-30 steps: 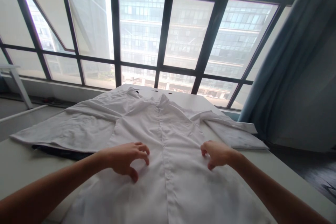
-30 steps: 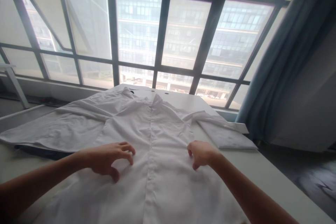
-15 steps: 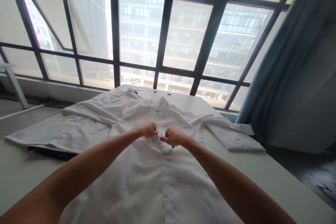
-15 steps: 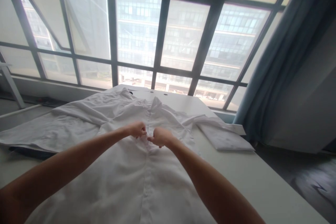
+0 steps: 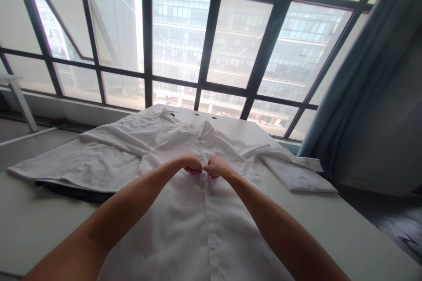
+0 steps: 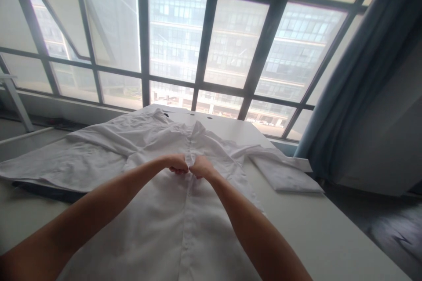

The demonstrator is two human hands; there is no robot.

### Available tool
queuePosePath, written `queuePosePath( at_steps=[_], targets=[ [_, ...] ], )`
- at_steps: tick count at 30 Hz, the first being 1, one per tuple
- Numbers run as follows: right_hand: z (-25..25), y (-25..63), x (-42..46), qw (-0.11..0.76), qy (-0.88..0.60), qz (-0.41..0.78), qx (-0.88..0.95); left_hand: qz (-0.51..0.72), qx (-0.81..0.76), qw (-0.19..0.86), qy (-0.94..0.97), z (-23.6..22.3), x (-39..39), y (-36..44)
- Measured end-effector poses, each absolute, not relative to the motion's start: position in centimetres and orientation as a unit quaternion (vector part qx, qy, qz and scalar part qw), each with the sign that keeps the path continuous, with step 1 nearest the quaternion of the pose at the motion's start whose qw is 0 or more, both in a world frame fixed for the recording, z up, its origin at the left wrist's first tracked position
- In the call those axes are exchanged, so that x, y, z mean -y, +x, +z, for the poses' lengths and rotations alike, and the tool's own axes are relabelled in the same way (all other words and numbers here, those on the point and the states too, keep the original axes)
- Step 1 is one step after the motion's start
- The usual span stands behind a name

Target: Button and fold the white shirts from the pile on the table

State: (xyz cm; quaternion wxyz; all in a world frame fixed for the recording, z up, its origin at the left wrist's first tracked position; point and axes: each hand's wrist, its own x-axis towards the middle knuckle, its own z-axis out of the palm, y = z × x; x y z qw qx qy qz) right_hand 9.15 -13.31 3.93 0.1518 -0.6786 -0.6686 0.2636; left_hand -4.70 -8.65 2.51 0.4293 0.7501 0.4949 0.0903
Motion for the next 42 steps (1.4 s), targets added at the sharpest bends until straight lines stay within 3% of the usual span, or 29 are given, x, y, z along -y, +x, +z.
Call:
queuePosePath(
  at_steps=[5,9,21,26,35,42],
  targets=[
    [3.4,9.1,13.5,0.237,-0.66,0.36,0.615,0.103,-0.516,0.48,0.702,2.2,9.6,-5.8],
    [1.7,9.4,13.8,0.287,-0.639,0.362,0.615,0.159,-0.5,0.519,0.675,1.3,10.3,-6.3],
    [0.4,10.3,15.1,0.384,-0.561,0.405,0.611,0.219,-0.459,0.491,0.707,0.3,11.2,-6.1],
    [0.5,10.6,14.9,0.381,-0.537,0.485,0.575,0.208,-0.465,0.503,0.698,0.6,11.3,-6.1],
    [-0.9,10.4,13.7,0.38,-0.566,0.392,0.618,0.22,-0.506,0.487,0.678,1.5,12.1,-5.8],
    [0.1,10.4,14.1,0.363,-0.558,0.466,0.582,0.241,-0.5,0.449,0.7,0.7,11.7,-5.5]
  ],
)
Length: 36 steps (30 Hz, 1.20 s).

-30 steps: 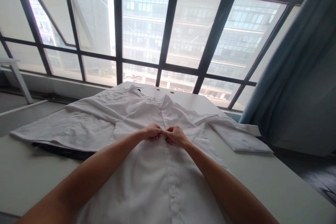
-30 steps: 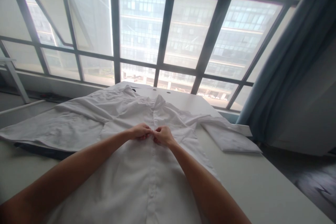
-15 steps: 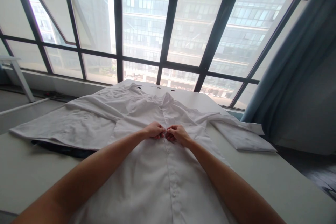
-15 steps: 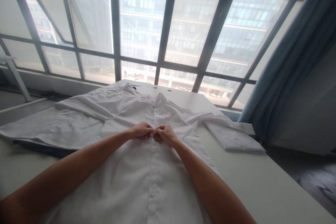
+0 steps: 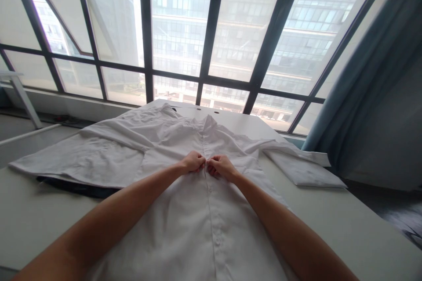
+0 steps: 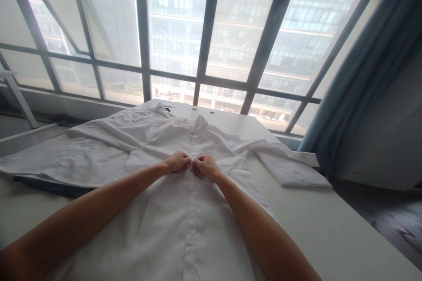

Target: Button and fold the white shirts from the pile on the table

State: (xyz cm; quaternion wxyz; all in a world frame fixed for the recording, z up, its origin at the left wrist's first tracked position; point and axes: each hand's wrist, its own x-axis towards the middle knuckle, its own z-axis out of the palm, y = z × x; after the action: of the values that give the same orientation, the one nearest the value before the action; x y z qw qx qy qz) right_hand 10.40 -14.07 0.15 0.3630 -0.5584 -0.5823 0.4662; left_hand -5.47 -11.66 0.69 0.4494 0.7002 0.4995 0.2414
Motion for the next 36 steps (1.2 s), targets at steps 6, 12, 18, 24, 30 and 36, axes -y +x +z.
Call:
queuePosePath(
  at_steps=[6,12,18,24,30,36],
  targets=[
    [0.6,10.4,14.0,0.365,-0.562,0.484,0.563,0.257,-0.475,0.42,0.729,0.8,11.6,-5.5],
    [0.8,10.2,14.2,0.363,-0.582,0.484,0.543,0.239,-0.46,0.317,0.794,0.6,11.3,-5.5],
    [0.8,10.2,14.0,0.348,-0.586,0.477,0.555,0.189,-0.482,0.2,0.832,1.0,11.5,-5.4],
    [0.4,10.5,14.0,0.285,-0.638,0.302,0.649,0.155,-0.489,0.067,0.856,1.1,11.8,-6.8],
    [1.5,11.6,16.1,0.141,-0.603,-0.038,0.784,0.039,-0.441,0.08,0.893,-0.2,12.0,-7.8],
    [4.8,11.0,16.0,0.009,-0.63,0.01,0.777,0.019,-0.39,0.118,0.913,1.6,12.1,-8.1]
  ],
)
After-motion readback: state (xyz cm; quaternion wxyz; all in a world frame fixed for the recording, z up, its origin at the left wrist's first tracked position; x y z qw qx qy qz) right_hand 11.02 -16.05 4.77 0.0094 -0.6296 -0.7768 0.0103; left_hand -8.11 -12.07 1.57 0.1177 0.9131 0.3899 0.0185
